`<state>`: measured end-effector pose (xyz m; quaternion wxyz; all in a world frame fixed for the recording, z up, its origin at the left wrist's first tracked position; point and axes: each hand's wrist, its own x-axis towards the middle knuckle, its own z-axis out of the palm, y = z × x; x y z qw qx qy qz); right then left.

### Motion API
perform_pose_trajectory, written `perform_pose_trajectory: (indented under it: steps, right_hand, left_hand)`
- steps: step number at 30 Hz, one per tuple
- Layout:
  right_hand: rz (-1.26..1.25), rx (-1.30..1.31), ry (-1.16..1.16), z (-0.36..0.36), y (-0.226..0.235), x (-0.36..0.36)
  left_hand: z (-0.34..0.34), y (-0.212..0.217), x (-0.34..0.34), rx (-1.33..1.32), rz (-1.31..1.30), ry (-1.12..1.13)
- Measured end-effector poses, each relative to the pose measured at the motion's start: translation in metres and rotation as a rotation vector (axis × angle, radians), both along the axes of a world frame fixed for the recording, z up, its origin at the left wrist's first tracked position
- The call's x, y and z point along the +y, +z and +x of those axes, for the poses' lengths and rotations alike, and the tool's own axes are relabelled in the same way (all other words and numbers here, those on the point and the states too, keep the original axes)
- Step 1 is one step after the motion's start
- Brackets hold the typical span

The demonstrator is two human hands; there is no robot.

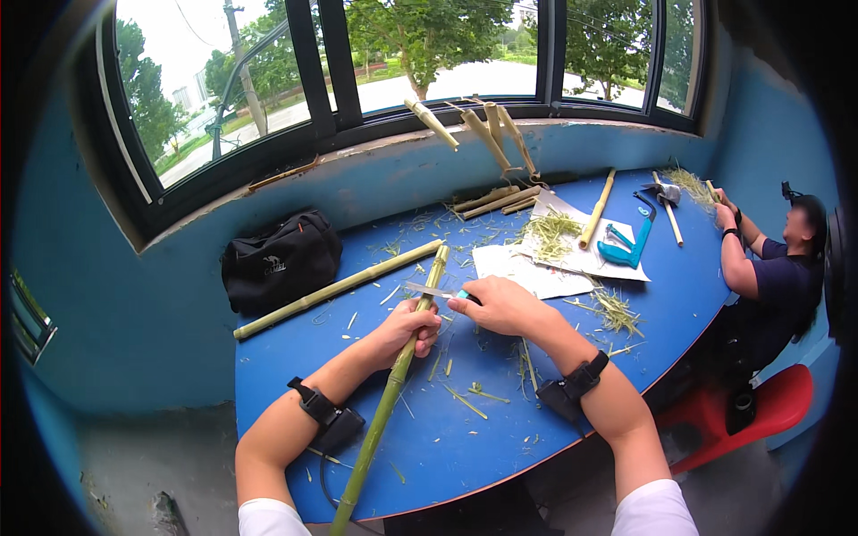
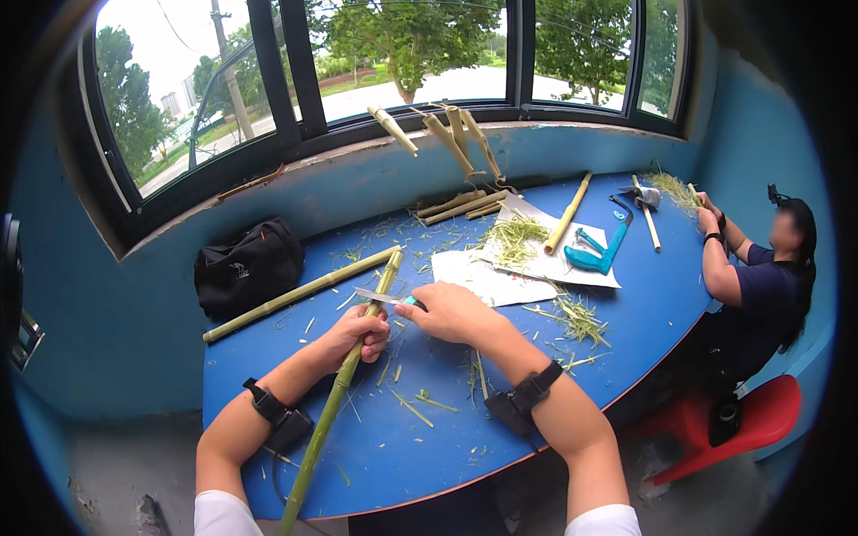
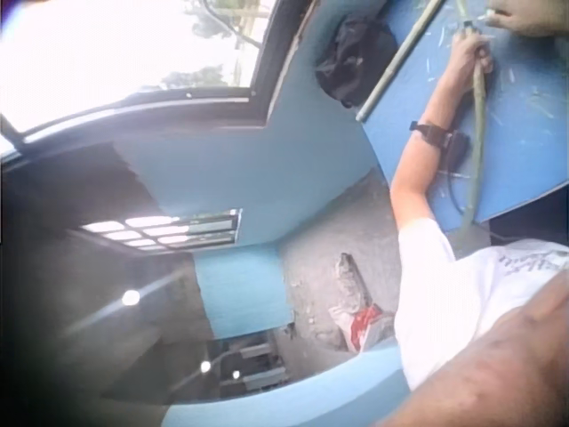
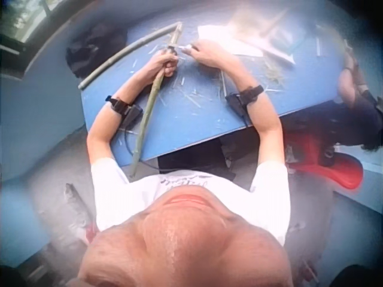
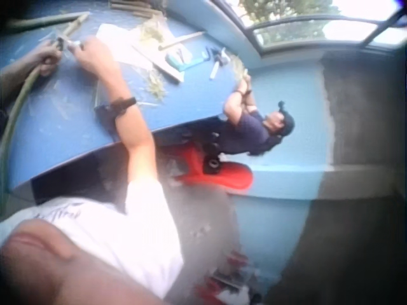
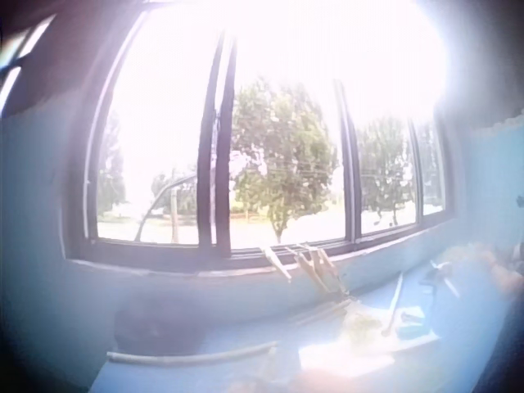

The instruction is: The person strips the outer layer from bamboo stalks using a small knife.

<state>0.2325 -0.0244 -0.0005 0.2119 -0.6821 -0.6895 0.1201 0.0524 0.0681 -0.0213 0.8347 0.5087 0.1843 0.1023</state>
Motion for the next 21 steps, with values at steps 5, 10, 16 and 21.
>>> perform_pose_trajectory:
  steps: [5,10,16,21]
  right_hand:
    - [0.007,-0.015,0.001,0.003,0.003,-0.006]
    - [0.104,-0.077,-0.143,0.014,0.001,0.002]
    - [0.163,-0.207,-0.43,0.055,0.0,0.004]
    - [0.165,-0.082,-0.342,0.042,0.015,0.004]
  left_hand:
    - [0.007,0.004,-0.003,-0.001,0.038,-0.006]
    - [0.012,0.001,0.002,0.012,0.05,-0.013]
    - [0.016,0.006,-0.013,-0.02,0.117,-0.114]
    - [0.007,0.005,-0.001,-0.066,0.026,-0.054]
